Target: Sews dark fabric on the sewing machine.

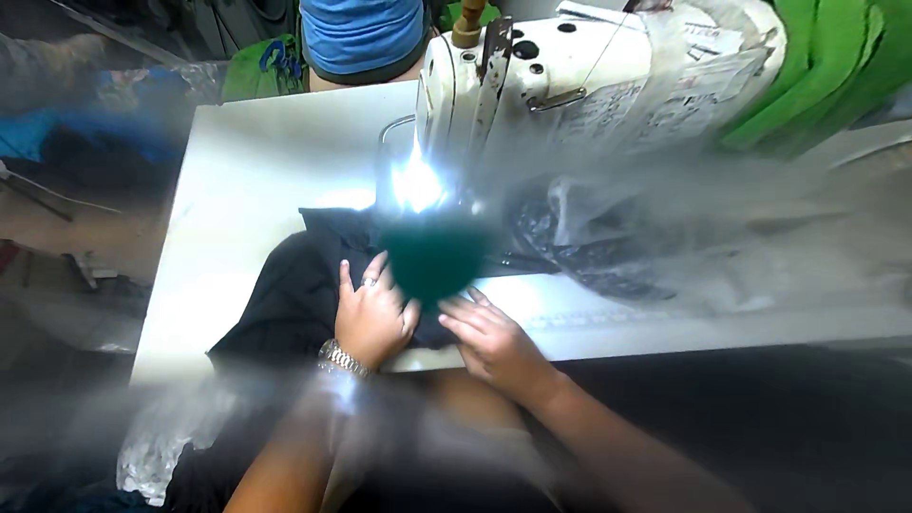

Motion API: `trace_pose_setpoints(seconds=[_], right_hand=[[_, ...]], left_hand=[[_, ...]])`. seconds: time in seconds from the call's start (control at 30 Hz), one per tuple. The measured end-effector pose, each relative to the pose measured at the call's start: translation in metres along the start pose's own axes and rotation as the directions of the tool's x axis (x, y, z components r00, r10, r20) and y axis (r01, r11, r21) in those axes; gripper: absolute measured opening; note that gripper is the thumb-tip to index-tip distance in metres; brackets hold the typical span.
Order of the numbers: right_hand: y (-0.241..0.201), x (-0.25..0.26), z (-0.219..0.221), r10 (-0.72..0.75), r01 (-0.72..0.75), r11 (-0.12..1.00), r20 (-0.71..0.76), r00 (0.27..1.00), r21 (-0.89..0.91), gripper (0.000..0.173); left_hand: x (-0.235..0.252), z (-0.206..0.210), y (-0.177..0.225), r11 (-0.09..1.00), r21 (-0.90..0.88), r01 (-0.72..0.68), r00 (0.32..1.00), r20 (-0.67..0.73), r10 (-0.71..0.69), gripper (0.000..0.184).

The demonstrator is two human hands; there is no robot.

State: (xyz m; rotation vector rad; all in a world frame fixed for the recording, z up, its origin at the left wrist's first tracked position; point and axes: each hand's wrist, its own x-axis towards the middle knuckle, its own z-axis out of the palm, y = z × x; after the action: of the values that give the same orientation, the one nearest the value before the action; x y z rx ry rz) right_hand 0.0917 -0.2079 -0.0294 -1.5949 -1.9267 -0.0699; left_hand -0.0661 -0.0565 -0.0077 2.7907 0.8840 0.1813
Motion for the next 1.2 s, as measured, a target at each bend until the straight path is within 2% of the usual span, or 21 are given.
trace_pose_setpoints(seconds=[0.3, 0.57, 0.73, 0.77, 0.83, 0.87, 0.93, 1.03, 1.13, 1.2], right_hand=[[0.005, 0.02, 0.006, 0.022, -0.026, 0.997, -0.059, 0.998, -0.074, 0.029], [0.01, 0.044, 0.012, 0.055, -0.063, 0.995, -0.101, 0.993, -0.08, 0.02], [0.016, 0.059, 0.014, 0.108, -0.113, 0.993, -0.105, 0.989, -0.043, 0.022], [0.017, 0.06, 0.015, 0.11, -0.115, 0.992, -0.111, 0.988, -0.044, 0.021], [0.019, 0.06, 0.016, 0.109, -0.115, 0.992, -0.116, 0.987, -0.047, 0.022], [0.019, 0.06, 0.016, 0.112, -0.118, 0.992, -0.114, 0.987, -0.045, 0.023], [0.018, 0.06, 0.014, 0.128, -0.133, 0.99, -0.103, 0.986, -0.042, 0.024], [0.014, 0.062, 0.008, 0.154, -0.156, 0.988, -0.086, 0.984, -0.019, 0.026], [0.016, 0.061, 0.009, 0.123, -0.124, 0.992, -0.081, 0.989, -0.014, 0.024], [0.008, 0.056, 0.008, 0.042, -0.042, 0.999, -0.089, 0.995, 0.007, 0.023]], left_hand=[[0.019, -0.002, -0.009, 0.999, -0.013, 0.042, 0.998, 0.051, -0.041, 0.052], [0.043, -0.008, -0.021, 0.998, -0.003, 0.068, 0.994, 0.086, -0.067, 0.053], [0.06, -0.01, -0.029, 0.998, 0.01, 0.069, 0.993, 0.099, -0.069, 0.051], [0.06, -0.011, -0.031, 0.999, -0.018, 0.043, 0.997, 0.071, -0.042, 0.05], [0.054, -0.01, -0.038, 0.994, -0.075, -0.081, 0.994, -0.082, 0.074, 0.037], [0.049, -0.01, -0.042, 0.983, -0.066, -0.173, 0.972, -0.174, 0.159, 0.028], [0.039, -0.015, -0.046, 0.944, -0.004, -0.329, 0.912, -0.259, 0.317, 0.027], [0.017, -0.034, -0.036, 0.885, 0.029, -0.464, 0.851, -0.262, 0.455, 0.036], [-0.004, -0.057, -0.011, 0.809, -0.134, -0.572, 0.814, -0.214, 0.54, 0.038], [-0.009, -0.057, 0.001, 0.774, -0.225, -0.591, 0.805, -0.22, 0.551, 0.034]])
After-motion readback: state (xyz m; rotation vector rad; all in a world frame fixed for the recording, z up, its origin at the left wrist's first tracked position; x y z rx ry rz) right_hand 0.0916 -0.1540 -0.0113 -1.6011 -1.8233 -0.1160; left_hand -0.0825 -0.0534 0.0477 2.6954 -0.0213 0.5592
